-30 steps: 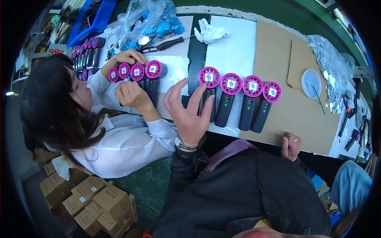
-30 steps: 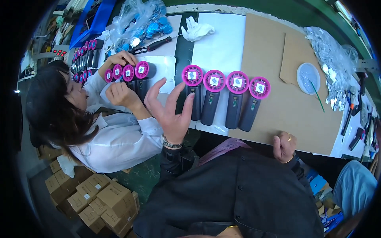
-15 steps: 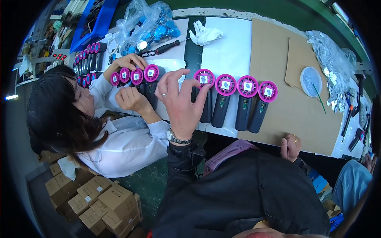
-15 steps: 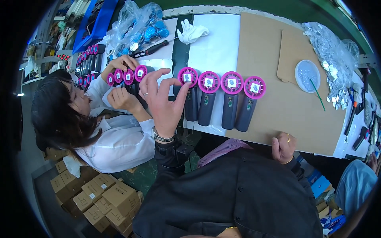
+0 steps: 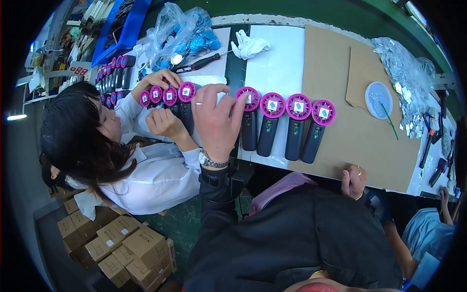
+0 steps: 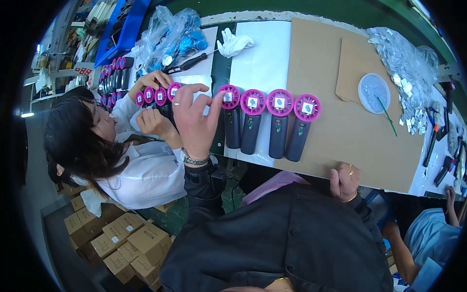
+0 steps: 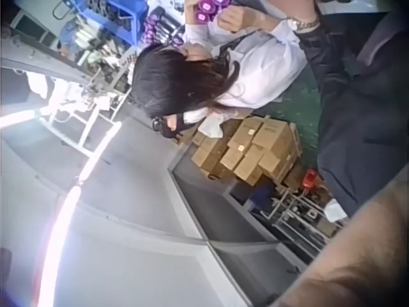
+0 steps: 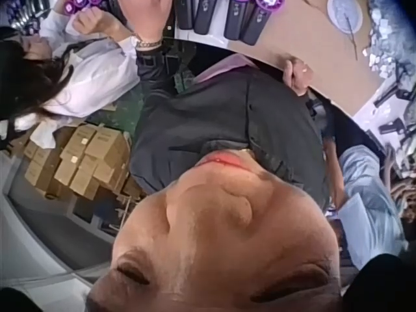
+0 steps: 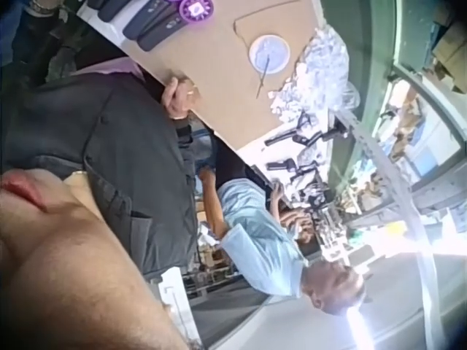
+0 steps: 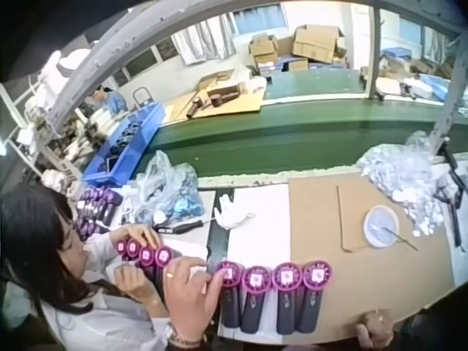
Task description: The person applies a substance to the center of handheld fans using a stick, places a square component onto it, and presses it down with a cloth-covered tool.
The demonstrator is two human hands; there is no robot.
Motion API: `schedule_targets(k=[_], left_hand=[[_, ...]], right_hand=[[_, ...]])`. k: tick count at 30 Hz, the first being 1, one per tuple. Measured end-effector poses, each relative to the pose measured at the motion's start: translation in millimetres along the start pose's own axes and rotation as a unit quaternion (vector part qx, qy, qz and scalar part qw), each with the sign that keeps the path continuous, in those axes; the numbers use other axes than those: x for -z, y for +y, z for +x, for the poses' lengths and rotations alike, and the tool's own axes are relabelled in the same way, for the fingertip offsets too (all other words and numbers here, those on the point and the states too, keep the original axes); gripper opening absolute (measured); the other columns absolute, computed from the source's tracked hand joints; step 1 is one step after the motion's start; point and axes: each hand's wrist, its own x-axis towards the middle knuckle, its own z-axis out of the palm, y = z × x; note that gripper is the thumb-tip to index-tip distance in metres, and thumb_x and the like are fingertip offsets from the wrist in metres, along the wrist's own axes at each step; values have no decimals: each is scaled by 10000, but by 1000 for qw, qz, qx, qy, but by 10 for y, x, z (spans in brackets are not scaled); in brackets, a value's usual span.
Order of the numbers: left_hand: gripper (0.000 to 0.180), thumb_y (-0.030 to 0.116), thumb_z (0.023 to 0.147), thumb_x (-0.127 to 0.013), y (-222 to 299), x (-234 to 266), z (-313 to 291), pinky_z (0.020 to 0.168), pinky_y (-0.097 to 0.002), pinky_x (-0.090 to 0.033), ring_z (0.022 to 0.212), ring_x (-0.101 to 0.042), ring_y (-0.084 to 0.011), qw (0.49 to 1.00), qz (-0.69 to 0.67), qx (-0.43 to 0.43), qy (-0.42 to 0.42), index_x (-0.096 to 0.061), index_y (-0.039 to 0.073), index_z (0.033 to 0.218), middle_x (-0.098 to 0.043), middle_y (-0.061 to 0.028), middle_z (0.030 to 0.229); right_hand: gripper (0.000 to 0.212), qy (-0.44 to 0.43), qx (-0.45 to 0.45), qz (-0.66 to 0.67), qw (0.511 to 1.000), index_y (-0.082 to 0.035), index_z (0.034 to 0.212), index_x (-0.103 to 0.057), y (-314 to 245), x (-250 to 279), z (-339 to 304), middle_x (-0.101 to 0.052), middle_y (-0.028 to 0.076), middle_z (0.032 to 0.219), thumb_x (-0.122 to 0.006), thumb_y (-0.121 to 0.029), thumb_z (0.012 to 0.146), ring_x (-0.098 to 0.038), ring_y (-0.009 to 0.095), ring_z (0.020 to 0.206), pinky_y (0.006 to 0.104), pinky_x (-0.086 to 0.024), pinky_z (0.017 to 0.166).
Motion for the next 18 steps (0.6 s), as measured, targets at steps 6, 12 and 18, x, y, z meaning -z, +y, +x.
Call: schedule_targets(k=[6,12,18], left_hand=[[111,99,869,-838,28,-19,86,941,-451,-487,1131,-630,-327,997,-67,34,-18,-736,60,886,-708,-88,1128],[126,-21,838,-742,-6,-31,148,956,-462,-484,1169,-618,-346,992,-119,-1,-38,-752,85,906,-713,-98,1149],[253,-104,729,-662,-152,60,6,1002,-465,-495,1272,-603,-363,983,-163,13,-87,-773,101,829,-718,-95,1225]], right_hand=[[286,1,2,7,1000,-40,726,-474,15,-28,16,-410,120,659,-690,38,896,-438,310,525,443,-321,520],[284,0,6,1,1000,-36,729,-475,3,-24,7,-412,122,662,-691,37,897,-442,313,527,441,-321,520],[280,0,4,0,1000,-36,728,-477,-11,-25,9,-415,125,663,-687,36,899,-447,315,527,441,-322,519]])
